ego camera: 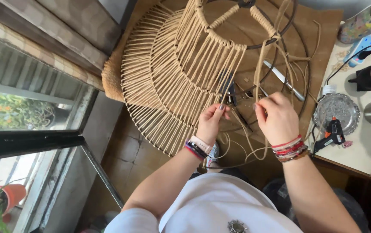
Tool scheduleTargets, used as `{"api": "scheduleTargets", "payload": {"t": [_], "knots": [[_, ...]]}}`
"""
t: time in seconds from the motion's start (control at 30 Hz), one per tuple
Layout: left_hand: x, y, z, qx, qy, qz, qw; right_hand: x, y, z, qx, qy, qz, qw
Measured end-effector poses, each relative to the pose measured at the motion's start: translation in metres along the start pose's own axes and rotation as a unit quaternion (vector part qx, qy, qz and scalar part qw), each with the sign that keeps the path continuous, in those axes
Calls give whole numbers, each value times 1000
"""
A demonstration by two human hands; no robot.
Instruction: Weaving thin rattan strips through a circular frame to create a lampshade
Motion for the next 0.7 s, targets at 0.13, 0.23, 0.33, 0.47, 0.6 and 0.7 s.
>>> {"api": "scheduleTargets", "payload": {"t": [0.13,0.23,0.33,0.47,0.6,0.7], "knots": [[4,16,-12,-47,68,39,996,-3,-11,11,-77,29,-117,990],[-4,-7,-9,-76,106,67,989,3,-18,-1,-192,30,-172,966],[-8,-23,-9,-95,123,75,985,0,-38,-6,-352,73,-94,928],[-14,-45,-8,-120,153,75,978,-17,-56,-27,-337,63,32,939],[-12,-69,-4,-126,202,69,969,-25,-37,-86,-193,-29,105,975],[-15,-102,-5,-93,228,49,968,-39,-30,-112,-140,-25,127,982]]}}
Point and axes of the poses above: each hand's wrist, its own x-axis away from the middle knuckle, its own z-axis out of the back of the hand, y = z × x, the point moved 7 cm from there along -x, towards the middle knuckle, and after that the axes turned 6 degrees about -z, right-handed, at the moved point
